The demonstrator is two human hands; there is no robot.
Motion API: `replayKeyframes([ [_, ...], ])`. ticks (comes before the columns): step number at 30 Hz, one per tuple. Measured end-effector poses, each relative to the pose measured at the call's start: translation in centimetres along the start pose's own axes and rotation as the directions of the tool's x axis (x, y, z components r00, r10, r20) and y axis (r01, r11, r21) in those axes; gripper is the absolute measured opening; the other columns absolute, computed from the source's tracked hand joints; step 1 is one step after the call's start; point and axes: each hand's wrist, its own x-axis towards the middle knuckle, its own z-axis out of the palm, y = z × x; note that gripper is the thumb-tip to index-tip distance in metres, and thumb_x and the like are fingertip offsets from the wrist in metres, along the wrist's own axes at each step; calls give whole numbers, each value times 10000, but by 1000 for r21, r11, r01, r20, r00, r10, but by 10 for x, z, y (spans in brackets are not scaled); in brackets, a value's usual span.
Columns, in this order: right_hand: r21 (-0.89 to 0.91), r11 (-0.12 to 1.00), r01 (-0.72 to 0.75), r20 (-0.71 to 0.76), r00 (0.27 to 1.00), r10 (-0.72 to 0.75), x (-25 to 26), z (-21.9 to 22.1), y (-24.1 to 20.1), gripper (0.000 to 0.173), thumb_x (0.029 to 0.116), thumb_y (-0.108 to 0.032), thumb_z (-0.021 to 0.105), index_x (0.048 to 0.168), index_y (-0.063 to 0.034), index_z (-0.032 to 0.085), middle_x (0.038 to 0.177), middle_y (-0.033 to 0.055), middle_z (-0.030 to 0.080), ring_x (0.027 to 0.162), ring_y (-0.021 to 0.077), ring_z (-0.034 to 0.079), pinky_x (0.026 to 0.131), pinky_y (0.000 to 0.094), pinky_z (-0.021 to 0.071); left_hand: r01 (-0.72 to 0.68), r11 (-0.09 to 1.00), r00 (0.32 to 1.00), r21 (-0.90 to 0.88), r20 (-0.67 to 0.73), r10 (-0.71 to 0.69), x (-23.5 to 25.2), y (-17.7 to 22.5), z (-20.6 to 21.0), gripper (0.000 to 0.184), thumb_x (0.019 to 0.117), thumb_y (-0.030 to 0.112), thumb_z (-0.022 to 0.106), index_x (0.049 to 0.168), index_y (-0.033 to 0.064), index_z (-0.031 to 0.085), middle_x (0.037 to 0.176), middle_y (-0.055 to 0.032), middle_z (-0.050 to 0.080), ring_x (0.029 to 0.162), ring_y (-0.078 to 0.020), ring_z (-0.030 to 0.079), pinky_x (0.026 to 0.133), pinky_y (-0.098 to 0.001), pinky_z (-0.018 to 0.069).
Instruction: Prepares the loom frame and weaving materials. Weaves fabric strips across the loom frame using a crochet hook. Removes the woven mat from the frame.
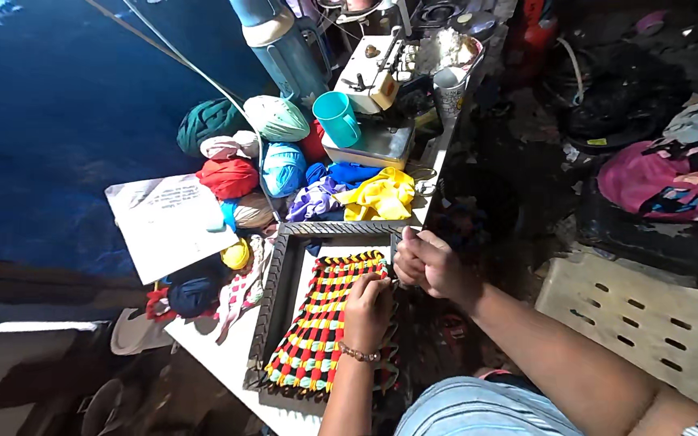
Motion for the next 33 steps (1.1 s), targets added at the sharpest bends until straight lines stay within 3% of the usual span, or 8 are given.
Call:
replayKeyframes([
  [4, -95, 994, -63, -101, 993, 54, 10, 24, -6, 503, 1083, -318, 328, 592, -229, 388, 482, -128, 312, 429, -12, 324, 461, 176, 299, -42, 999, 999, 23, -20, 42, -2, 1, -3, 127, 878, 92, 669, 888, 30, 780, 961, -159, 752, 919, -232, 739, 866, -296, 593],
  [10, -521, 853, -37, 89, 991, 97, 27, 21, -14, 279, 1010, -301, 571, 852, -93, 474, 662, -48, 426, 567, 22, 433, 565, 196, 387, -55, 998, 998, -26, -42, 54, 4, 7, -15, 143, 901, 135, 655, 845, 61, 764, 951, -130, 728, 947, -183, 698, 893, -246, 556],
  [14, -456, 887, -77, 70, 990, 122, 32, 15, -12, 164, 996, -175, 584, 1013, -82, 450, 729, -28, 461, 573, 39, 447, 556, 208, 410, 104, 976, 994, -192, 62, -94, 13, 15, -26, 137, 852, 92, 658, 798, -15, 724, 958, -141, 744, 884, -123, 724, 802, -208, 581],
  [17, -486, 862, -143, -2, 987, 162, 36, 12, -11, 149, 1011, -156, 558, 1093, -78, 460, 736, -2, 471, 564, 64, 447, 553, 239, 416, 231, 935, 969, -268, 152, -196, 15, 14, -33, 155, 867, 60, 638, 919, -44, 739, 955, -125, 753, 844, -91, 731, 765, -216, 600],
  [22, -495, 841, -219, -70, 975, 212, 38, 19, -17, 83, 1069, -150, 482, 1092, -76, 451, 693, -2, 439, 549, 56, 425, 550, 226, 398, 432, 797, 891, -423, 337, -304, 22, 7, -46, 149, 880, 26, 600, 944, -24, 725, 1006, -61, 744, 807, 1, 684, 714, -161, 570],
  [27, -184, 980, -76, -30, 997, 72, 43, 8, -6, 120, 1015, -44, 473, 975, -134, 404, 646, -71, 426, 500, 3, 405, 503, 166, 379, 553, 723, 811, -415, 466, -353, 25, -2, -55, 112, 900, 30, 619, 914, -18, 719, 1093, -76, 728, 886, -31, 695, 779, -194, 585],
  [30, -405, 904, -136, -82, 990, 113, 43, 14, -12, 93, 1040, -91, 507, 1039, -74, 416, 707, -19, 432, 546, 47, 423, 534, 213, 394, 534, 753, 820, -384, 452, -351, 26, 3, -53, 122, 895, 39, 616, 924, -23, 716, 1075, -76, 734, 878, -16, 694, 776, -180, 579],
  [33, -721, 677, -149, -85, 988, 128, 44, 30, -21, 249, 1075, -169, 515, 1235, 11, 452, 844, 127, 547, 679, 201, 549, 634, 382, 494, 420, 846, 883, -327, 361, -299, 23, 9, -47, 148, 881, 35, 610, 942, -42, 721, 1032, -105, 749, 845, -31, 705, 761, -185, 580],
])
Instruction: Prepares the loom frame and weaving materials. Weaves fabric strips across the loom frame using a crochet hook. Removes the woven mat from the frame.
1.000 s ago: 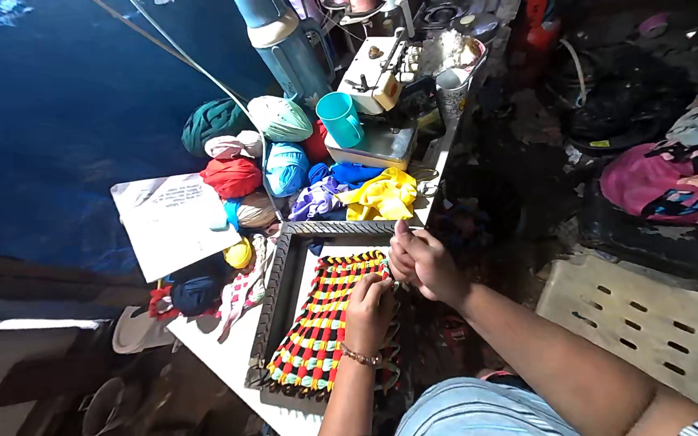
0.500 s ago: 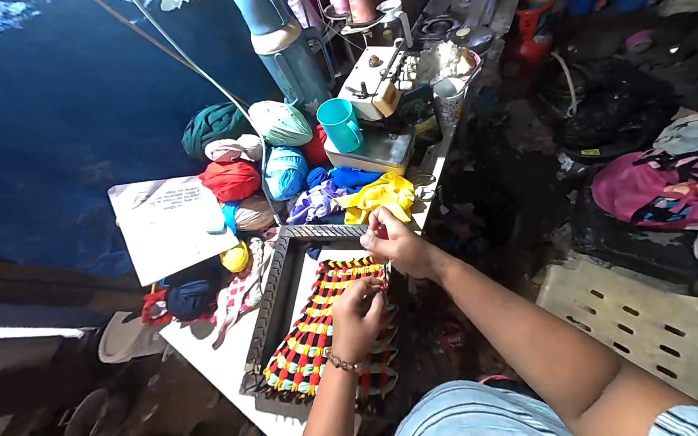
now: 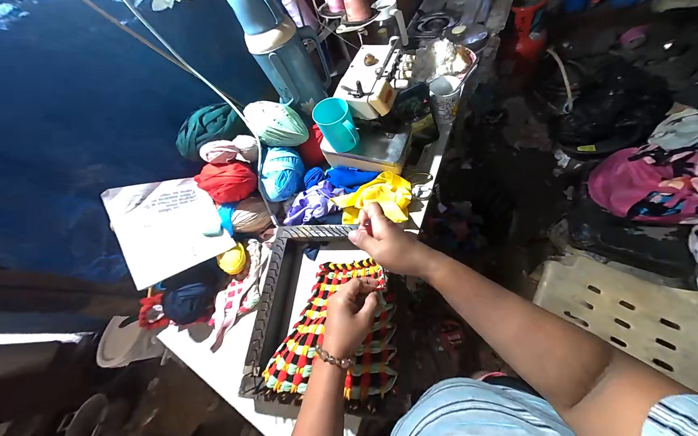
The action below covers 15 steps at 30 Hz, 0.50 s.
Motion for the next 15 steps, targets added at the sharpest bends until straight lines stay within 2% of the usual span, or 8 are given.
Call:
replayKeyframes([
  [3, -162, 985, -60, -48, 997, 52, 2, 11, -19, 278, 1089, -168, 500, 1297, -4, 415, 998, 196, 603, 822, 279, 638, 741, 446, 546, -221, 941, 957, 255, -126, 259, -4, -6, 13, 152, 835, 41, 628, 909, -47, 727, 933, -132, 765, 762, -98, 729, 715, -213, 590],
  [6, -125, 980, -155, -177, 975, 132, 9, 14, -17, 324, 1094, -141, 480, 1364, 21, 399, 1149, 242, 617, 982, 334, 669, 862, 487, 547, -276, 860, 887, 429, -232, 400, -11, -12, 28, 115, 826, 35, 654, 861, -51, 721, 927, -162, 768, 759, -163, 747, 724, -242, 602],
  [7, -81, 984, -161, -225, 964, 140, 10, 12, -11, 320, 1096, -142, 473, 1357, 29, 400, 1124, 248, 623, 966, 339, 667, 844, 495, 545, -272, 854, 869, 444, -268, 416, -14, -15, 32, 103, 824, 39, 655, 836, -45, 715, 942, -169, 768, 792, -170, 753, 747, -237, 599],
  [9, 30, 991, -127, -328, 936, 130, 11, 10, 6, 283, 1090, -169, 487, 1286, 27, 430, 1000, 215, 613, 836, 296, 636, 737, 465, 533, -271, 863, 855, 426, -306, 419, -17, -22, 38, 93, 824, 41, 657, 801, -35, 706, 973, -180, 764, 868, -177, 757, 793, -224, 595],
  [12, 255, 967, -7, -408, 906, 114, 2, 12, 24, 241, 1058, -244, 557, 1154, -45, 459, 875, 79, 507, 628, 139, 489, 564, 317, 444, -242, 896, 898, 372, -263, 352, -22, -24, 40, 185, 881, 120, 651, 900, -33, 754, 1036, -183, 749, 969, -185, 741, 869, -239, 583],
  [15, 356, 929, 96, -469, 878, 89, -15, 24, 18, 220, 1015, -236, 628, 934, -72, 506, 714, -5, 470, 555, 74, 461, 544, 256, 444, -206, 922, 915, 328, -271, 300, -18, -23, 36, 195, 910, 155, 671, 859, -9, 765, 1011, -154, 759, 945, -148, 739, 851, -219, 580],
])
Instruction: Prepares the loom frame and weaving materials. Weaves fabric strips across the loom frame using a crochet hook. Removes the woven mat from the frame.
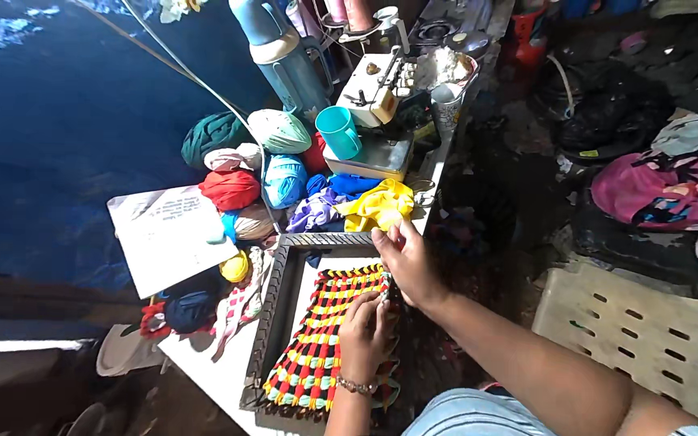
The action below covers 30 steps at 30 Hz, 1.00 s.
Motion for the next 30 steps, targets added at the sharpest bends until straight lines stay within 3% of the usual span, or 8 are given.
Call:
replayKeyframes([
  [4, 330, 944, -21, -59, 997, 43, -18, 2, -7, 367, 930, -91, 652, 650, -161, 426, 535, -83, 358, 453, 8, 347, 467, 179, 318, 5, 999, 999, -33, 48, -3, 1, -7, -2, 164, 889, 114, 659, 883, -17, 758, 1023, -147, 747, 956, -134, 727, 856, -209, 574],
  [8, 554, 822, -133, 2, 987, 159, -23, -8, -15, 407, 944, -24, 564, 610, -177, 391, 468, -89, 311, 406, 7, 319, 439, 175, 291, -34, 998, 998, -47, 53, 37, -1, -10, -3, 204, 891, 80, 642, 1041, -20, 738, 1065, -155, 738, 1029, -169, 716, 922, -265, 572],
  [10, 596, 776, -207, 111, 978, 176, -21, -20, -9, 412, 1002, -99, 459, 606, -202, 413, 471, -105, 323, 411, 0, 328, 450, 177, 307, -38, 995, 999, -97, 31, 41, -3, -9, -4, 171, 907, 77, 650, 1032, 33, 759, 1092, -126, 733, 1079, -118, 691, 955, -221, 546],
  [13, 702, 643, -307, 177, 949, 260, -13, -39, 4, 588, 1115, -363, 274, 573, -196, 427, 494, -79, 418, 443, 45, 439, 494, 209, 417, -36, 987, 999, -155, 6, 38, -5, -12, -7, 116, 893, 81, 680, 943, 49, 779, 1080, -105, 739, 1069, -63, 687, 946, -171, 538],
  [15, 776, 541, -325, 172, 934, 314, -7, -50, 12, 674, 1100, -521, 239, 545, -186, 422, 484, -53, 442, 442, 86, 480, 506, 252, 463, -42, 987, 998, -156, 29, 47, -4, -11, -12, 123, 869, 69, 684, 933, 31, 782, 1074, -112, 744, 1050, -69, 696, 936, -172, 543],
  [18, 833, 435, -341, 207, 922, 326, -4, -60, 29, 730, 1046, -664, 226, 509, -203, 407, 447, -63, 412, 390, 79, 445, 436, 249, 420, -30, 985, 997, -170, 60, 40, -5, -7, -18, 133, 842, 61, 682, 922, 22, 780, 1076, -120, 748, 1043, -85, 707, 926, -191, 559],
  [22, 866, 368, -339, 189, 902, 388, 2, -61, 50, 728, 1045, -666, 189, 497, -214, 347, 407, -67, 332, 329, 61, 347, 362, 225, 321, 20, 979, 998, -202, 65, -7, -9, -4, -20, 150, 822, 17, 666, 919, -20, 775, 1076, -152, 751, 992, -103, 730, 875, -209, 587],
  [30, 867, 356, -350, 186, 888, 420, 6, -62, 78, 716, 1073, -592, 175, 482, -212, 312, 390, -60, 320, 316, 66, 339, 354, 230, 315, 16, 998, 999, -62, 52, -13, -11, -4, -16, 150, 825, 41, 669, 923, 13, 779, 1061, -137, 750, 1002, -135, 723, 896, -219, 572],
])
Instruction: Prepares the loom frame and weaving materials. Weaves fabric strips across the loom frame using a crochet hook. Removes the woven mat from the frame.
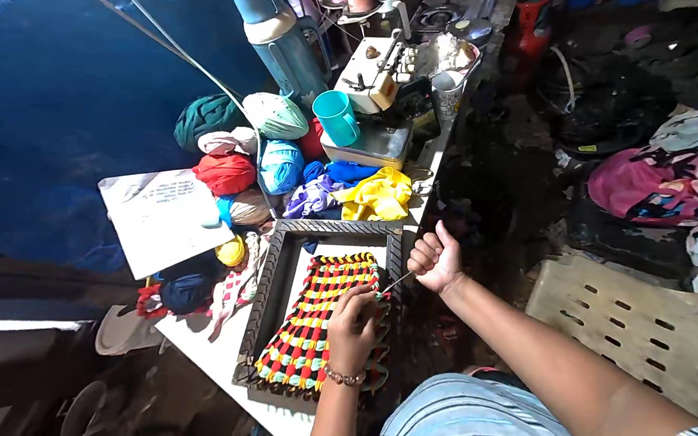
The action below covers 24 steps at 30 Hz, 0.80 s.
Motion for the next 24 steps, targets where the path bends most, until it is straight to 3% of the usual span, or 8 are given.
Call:
replayKeyframes([
  [5, -20, 1000, 3, -6, 1000, -3, 7, -12, 2, 715, 1068, -606, 183, 480, -217, 309, 390, -60, 321, 319, 66, 345, 356, 234, 324, -27, 993, 1000, 112, 10, 26, -2, 2, 4, 156, 826, 56, 653, 912, 30, 781, 1027, -140, 752, 981, -189, 731, 891, -266, 580],
  [9, -162, 986, 33, 154, 988, -8, 4, -3, -8, 716, 1062, -624, 190, 480, -229, 328, 402, -76, 336, 337, 46, 353, 371, 216, 319, -71, 982, 997, 175, 1, 72, -3, 0, 12, 133, 855, 97, 667, 896, 49, 784, 989, -134, 749, 969, -219, 729, 901, -292, 581],
  [12, -393, 918, 46, 216, 975, 44, -14, 27, -13, 678, 1078, -564, 151, 509, -237, 319, 416, -84, 326, 354, 39, 343, 394, 212, 322, -99, 977, 994, 191, -14, 104, -5, -2, 15, 140, 890, 145, 663, 899, 78, 785, 984, -129, 742, 992, -228, 713, 930, -305, 562],
  [16, -604, 786, 131, 197, 980, -12, -41, 62, 7, 605, 1105, -423, 123, 568, -234, 330, 444, -103, 310, 381, 21, 319, 423, 198, 304, -116, 975, 991, 187, -47, 127, -8, -6, 18, 136, 898, 166, 661, 898, 98, 779, 978, -114, 735, 995, -215, 700, 940, -302, 549],
  [24, -689, 658, 302, 359, 932, -52, -52, 80, 26, 464, 1079, -243, 252, 633, -264, 381, 506, -169, 320, 437, -41, 315, 452, 162, 291, -138, 973, 982, 184, -101, 158, -7, -8, 19, 144, 907, 200, 650, 913, 114, 765, 945, -86, 730, 987, -174, 690, 939, -263, 534],
])
